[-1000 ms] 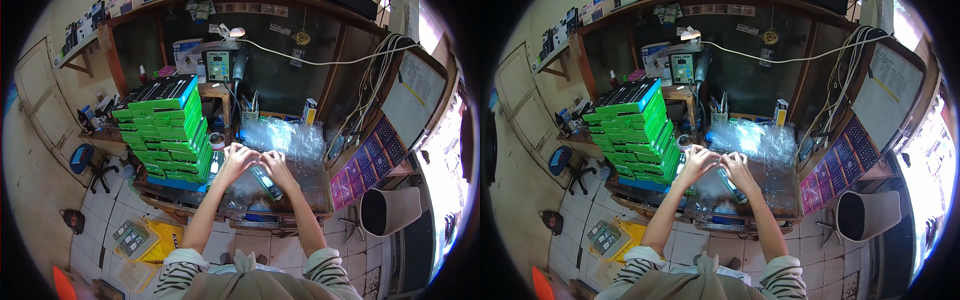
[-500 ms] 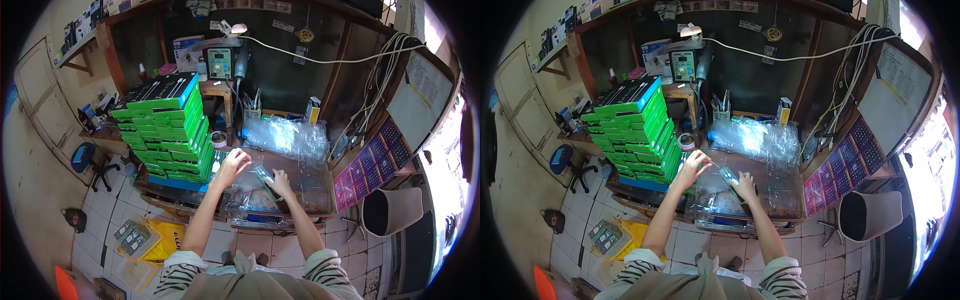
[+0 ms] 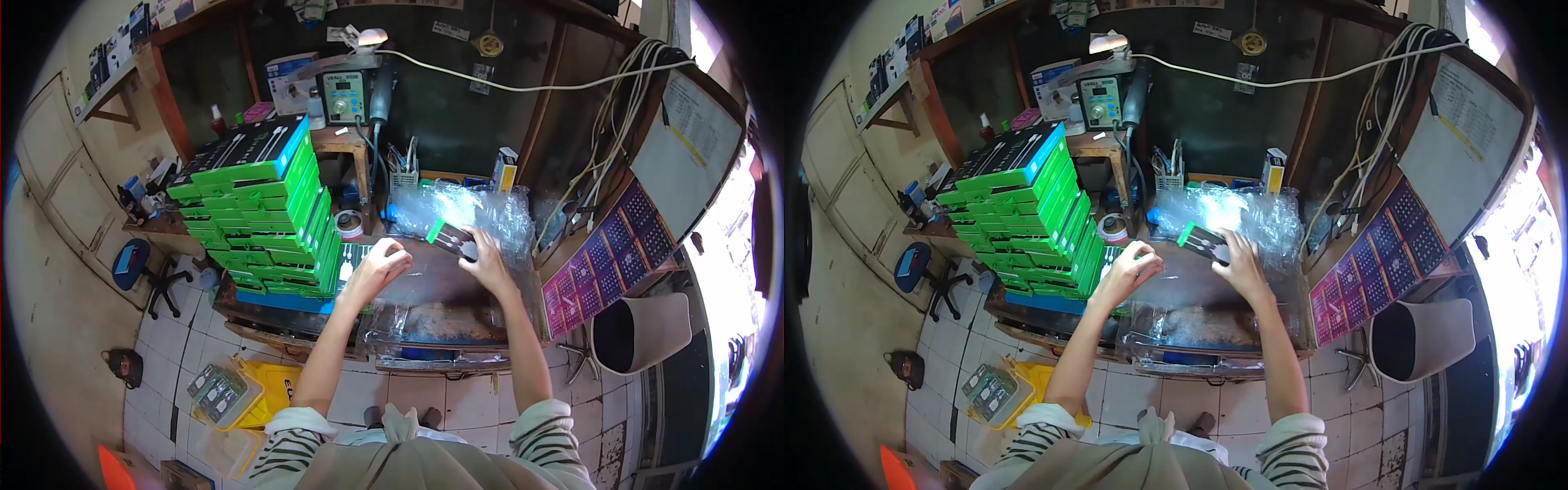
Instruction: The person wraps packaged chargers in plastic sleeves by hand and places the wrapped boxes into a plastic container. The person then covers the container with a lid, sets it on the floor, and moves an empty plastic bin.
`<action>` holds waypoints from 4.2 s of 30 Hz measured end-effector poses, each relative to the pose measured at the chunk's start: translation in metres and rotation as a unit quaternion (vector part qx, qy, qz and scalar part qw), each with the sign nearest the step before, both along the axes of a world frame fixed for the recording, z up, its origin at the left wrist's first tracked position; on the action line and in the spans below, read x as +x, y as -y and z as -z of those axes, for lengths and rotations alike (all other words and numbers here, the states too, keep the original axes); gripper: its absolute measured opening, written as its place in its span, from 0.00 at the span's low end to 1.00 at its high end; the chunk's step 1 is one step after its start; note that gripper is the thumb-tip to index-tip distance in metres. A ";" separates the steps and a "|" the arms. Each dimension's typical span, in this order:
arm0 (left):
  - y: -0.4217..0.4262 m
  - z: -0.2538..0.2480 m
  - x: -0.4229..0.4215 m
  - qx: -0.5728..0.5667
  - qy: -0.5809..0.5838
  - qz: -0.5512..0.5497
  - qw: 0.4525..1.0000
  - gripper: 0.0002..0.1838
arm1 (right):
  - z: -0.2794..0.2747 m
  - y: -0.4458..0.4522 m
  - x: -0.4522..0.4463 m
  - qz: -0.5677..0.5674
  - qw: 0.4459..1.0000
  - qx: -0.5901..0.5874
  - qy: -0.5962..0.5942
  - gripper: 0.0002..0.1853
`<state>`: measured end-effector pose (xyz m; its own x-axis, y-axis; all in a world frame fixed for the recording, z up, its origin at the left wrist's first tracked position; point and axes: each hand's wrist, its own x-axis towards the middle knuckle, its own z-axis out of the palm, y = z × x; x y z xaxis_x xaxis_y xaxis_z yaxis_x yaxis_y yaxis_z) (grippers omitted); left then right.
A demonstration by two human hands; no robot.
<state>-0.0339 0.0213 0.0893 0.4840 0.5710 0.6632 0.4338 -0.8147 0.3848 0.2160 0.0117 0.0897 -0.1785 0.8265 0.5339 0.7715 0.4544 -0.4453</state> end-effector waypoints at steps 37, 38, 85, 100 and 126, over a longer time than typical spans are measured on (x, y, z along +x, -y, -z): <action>0.006 0.023 0.020 -0.234 0.167 0.061 0.956 0.27 | -0.015 0.025 -0.022 -0.076 0.967 0.051 0.237 0.35; 0.006 0.022 0.019 -0.227 0.163 0.077 0.957 0.28 | -0.016 0.025 -0.022 -0.074 0.966 0.062 0.240 0.35; -0.002 0.036 0.048 -0.318 0.413 0.152 0.840 0.27 | 0.037 0.013 -0.047 -0.144 0.858 -0.223 -0.440 0.24; 0.011 0.071 0.048 -0.380 0.423 0.118 0.814 0.23 | 0.077 0.022 -0.055 -0.125 0.733 -0.196 -0.639 0.15; 0.016 -0.039 0.061 -0.340 0.540 0.087 0.765 0.05 | -0.032 0.030 -0.056 -0.066 0.848 0.034 -0.524 0.05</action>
<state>0.0270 0.0051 0.1286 -0.0285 0.9508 0.3083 -0.5298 -0.2760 0.8020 0.1604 -0.0178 0.1221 0.3357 0.7968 0.5025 -0.0915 0.5585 -0.8244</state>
